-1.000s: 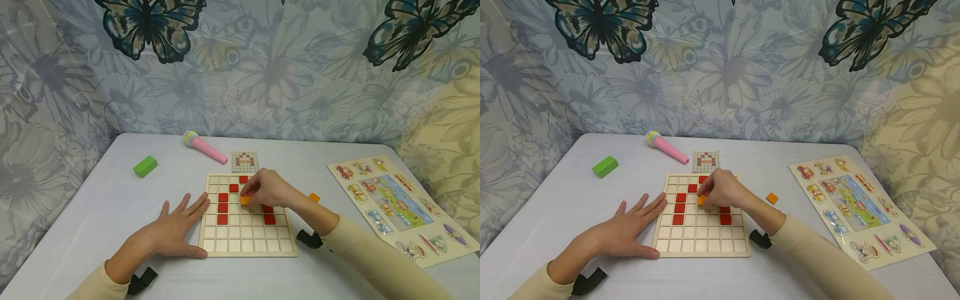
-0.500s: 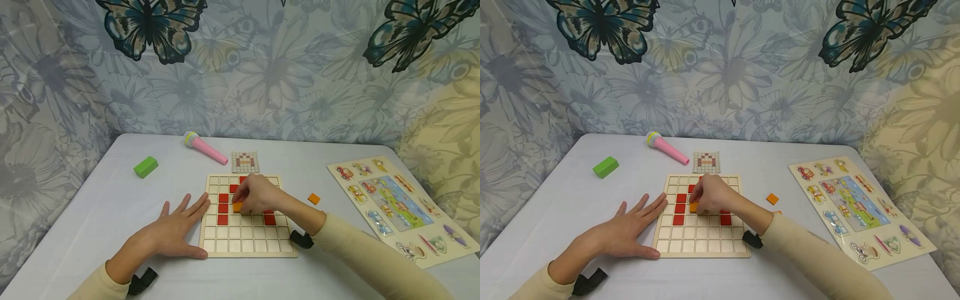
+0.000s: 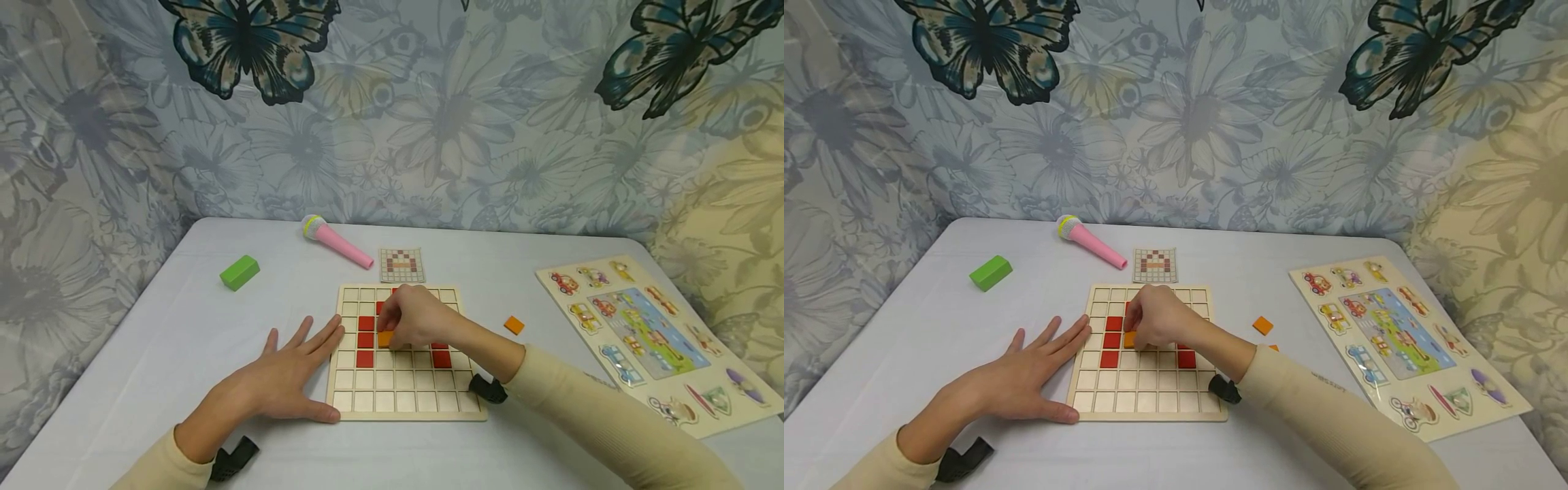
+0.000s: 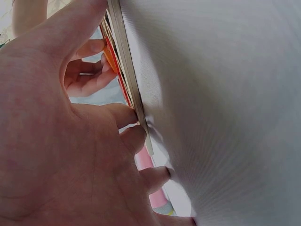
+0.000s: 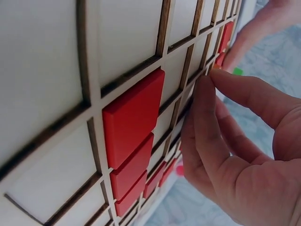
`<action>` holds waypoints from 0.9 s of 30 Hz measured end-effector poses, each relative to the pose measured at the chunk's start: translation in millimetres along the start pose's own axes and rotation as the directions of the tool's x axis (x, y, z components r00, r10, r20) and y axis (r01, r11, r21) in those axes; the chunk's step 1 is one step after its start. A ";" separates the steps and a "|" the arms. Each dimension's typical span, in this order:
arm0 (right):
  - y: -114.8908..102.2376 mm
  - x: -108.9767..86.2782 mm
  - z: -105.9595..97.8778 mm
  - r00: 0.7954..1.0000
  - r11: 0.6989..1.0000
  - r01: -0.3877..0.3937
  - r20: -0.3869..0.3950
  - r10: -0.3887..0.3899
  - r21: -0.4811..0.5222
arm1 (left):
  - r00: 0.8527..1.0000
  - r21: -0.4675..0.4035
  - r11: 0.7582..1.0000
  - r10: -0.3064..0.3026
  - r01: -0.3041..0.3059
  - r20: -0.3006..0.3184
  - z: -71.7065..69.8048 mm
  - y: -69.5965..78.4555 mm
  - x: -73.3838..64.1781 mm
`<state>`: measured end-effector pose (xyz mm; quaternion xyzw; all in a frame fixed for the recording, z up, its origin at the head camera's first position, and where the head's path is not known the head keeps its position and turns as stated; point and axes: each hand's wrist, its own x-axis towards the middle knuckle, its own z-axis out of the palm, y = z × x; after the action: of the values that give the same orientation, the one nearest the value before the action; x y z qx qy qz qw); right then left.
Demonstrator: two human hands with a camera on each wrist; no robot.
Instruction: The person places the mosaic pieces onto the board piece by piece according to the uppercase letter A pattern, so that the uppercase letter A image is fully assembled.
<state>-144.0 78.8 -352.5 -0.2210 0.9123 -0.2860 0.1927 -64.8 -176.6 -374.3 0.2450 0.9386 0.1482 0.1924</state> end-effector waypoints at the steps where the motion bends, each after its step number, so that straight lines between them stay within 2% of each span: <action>1: -0.7 0.0 -0.1 1.000 1.000 0.002 0.000 -0.002 -0.004 | 1.000 0.000 1.000 0.000 0.000 0.000 0.1 0.0 0.0; 15: -6.2 2.3 0.9 1.000 0.998 0.010 0.008 -0.009 -0.066 | 1.000 0.011 1.000 -0.017 0.017 0.013 0.2 -1.2 1.9; 27: -7.3 1.9 0.9 1.000 0.998 0.012 0.014 -0.011 -0.054 | 1.000 0.002 1.000 -0.022 0.022 0.018 -0.4 -0.1 1.6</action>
<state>-143.0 72.1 -349.2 -0.2335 0.9170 -0.2607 0.1914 -66.3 -175.9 -374.5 0.2363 0.9396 0.1431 0.2022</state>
